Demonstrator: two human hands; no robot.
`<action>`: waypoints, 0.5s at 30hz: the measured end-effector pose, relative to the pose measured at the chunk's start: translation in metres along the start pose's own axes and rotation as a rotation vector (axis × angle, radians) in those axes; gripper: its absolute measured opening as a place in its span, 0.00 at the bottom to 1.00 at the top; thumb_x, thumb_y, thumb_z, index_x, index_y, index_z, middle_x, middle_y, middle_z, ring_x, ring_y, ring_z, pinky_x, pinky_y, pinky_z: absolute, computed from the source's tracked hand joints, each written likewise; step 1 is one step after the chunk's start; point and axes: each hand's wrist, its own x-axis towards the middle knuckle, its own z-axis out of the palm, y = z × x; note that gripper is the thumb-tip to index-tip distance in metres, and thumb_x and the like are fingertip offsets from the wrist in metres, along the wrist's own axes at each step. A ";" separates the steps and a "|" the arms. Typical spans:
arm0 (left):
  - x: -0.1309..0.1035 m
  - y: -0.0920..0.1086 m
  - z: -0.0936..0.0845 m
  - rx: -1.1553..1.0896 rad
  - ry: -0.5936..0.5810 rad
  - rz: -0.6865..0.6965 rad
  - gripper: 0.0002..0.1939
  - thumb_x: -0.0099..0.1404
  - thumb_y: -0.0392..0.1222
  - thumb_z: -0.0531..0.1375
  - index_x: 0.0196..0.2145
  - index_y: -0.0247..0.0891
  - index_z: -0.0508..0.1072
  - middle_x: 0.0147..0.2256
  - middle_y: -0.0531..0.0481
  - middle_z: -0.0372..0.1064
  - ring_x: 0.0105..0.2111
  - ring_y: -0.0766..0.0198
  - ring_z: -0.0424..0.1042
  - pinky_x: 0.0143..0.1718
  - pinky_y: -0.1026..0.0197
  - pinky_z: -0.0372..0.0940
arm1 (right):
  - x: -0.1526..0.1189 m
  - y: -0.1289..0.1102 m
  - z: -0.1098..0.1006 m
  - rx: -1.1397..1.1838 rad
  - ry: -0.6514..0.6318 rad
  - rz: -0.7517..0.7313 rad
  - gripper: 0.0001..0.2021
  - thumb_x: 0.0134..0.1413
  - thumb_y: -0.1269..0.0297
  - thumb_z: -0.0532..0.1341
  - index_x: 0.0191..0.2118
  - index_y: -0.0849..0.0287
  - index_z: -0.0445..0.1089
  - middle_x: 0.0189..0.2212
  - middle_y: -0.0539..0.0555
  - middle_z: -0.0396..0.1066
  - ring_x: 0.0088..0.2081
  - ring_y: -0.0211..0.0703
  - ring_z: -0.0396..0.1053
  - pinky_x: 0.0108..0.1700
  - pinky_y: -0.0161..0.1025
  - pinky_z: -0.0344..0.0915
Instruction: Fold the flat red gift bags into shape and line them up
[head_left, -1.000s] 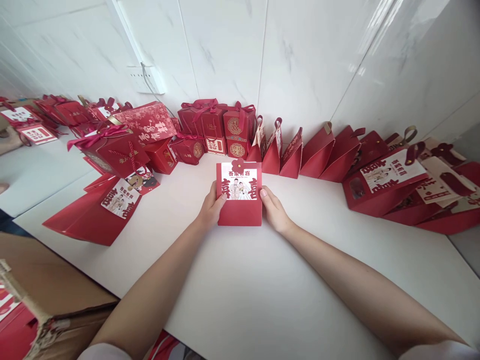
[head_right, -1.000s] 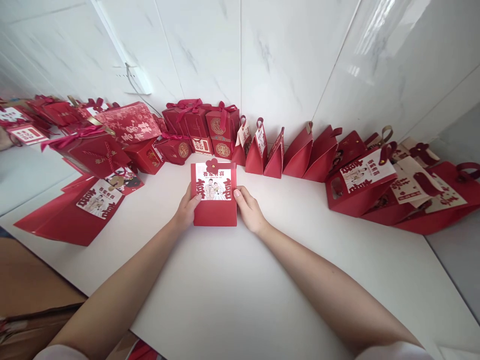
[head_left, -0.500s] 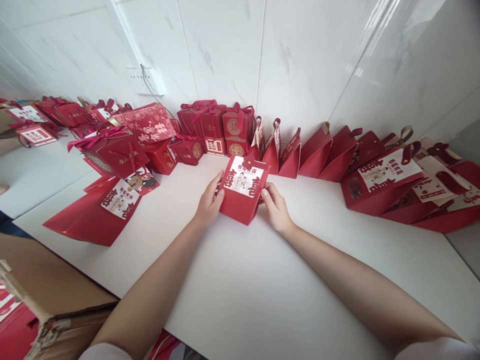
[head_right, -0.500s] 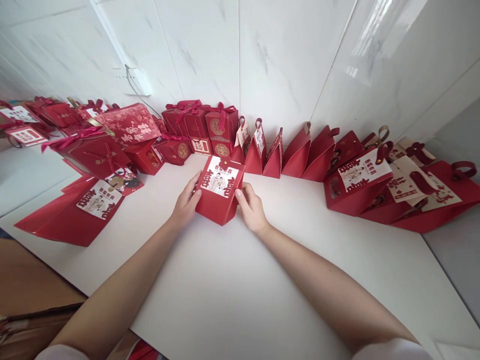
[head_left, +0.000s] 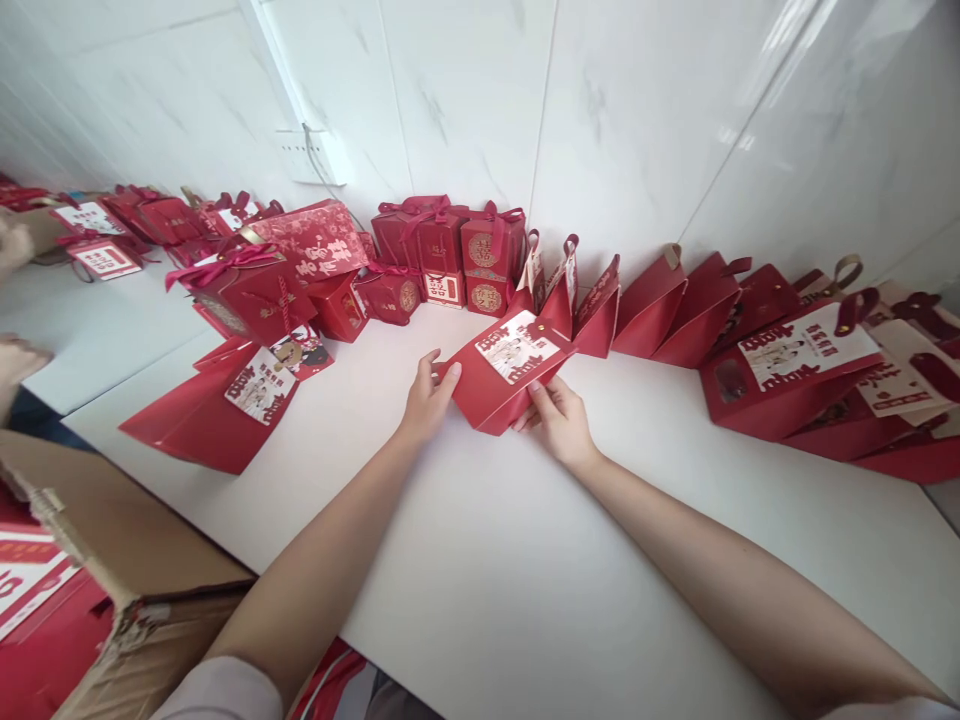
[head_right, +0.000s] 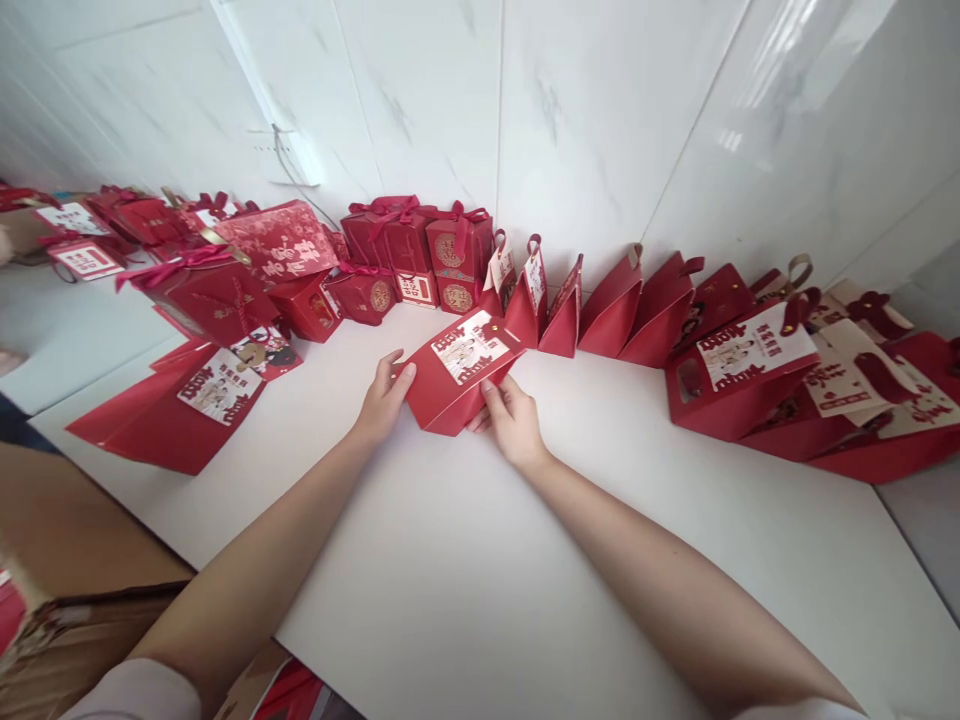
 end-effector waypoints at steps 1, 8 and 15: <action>-0.002 0.001 0.002 -0.102 -0.038 -0.044 0.34 0.65 0.62 0.57 0.62 0.41 0.60 0.57 0.39 0.67 0.52 0.51 0.72 0.52 0.51 0.67 | -0.001 0.000 0.000 0.042 0.023 -0.005 0.19 0.61 0.43 0.59 0.45 0.54 0.66 0.18 0.47 0.72 0.20 0.47 0.73 0.24 0.41 0.71; -0.022 0.020 0.014 -0.709 -0.226 -0.380 0.31 0.66 0.66 0.53 0.55 0.41 0.70 0.53 0.43 0.73 0.52 0.52 0.73 0.53 0.51 0.68 | -0.017 -0.006 0.002 0.002 0.018 -0.096 0.18 0.64 0.45 0.56 0.44 0.55 0.68 0.25 0.50 0.74 0.26 0.45 0.75 0.27 0.39 0.71; -0.057 0.055 -0.015 -0.963 -0.042 -0.432 0.26 0.72 0.57 0.50 0.56 0.38 0.71 0.52 0.44 0.74 0.49 0.56 0.76 0.57 0.54 0.66 | -0.026 -0.009 0.006 -0.039 -0.138 -0.033 0.17 0.64 0.47 0.57 0.44 0.56 0.70 0.36 0.54 0.75 0.26 0.39 0.74 0.26 0.35 0.68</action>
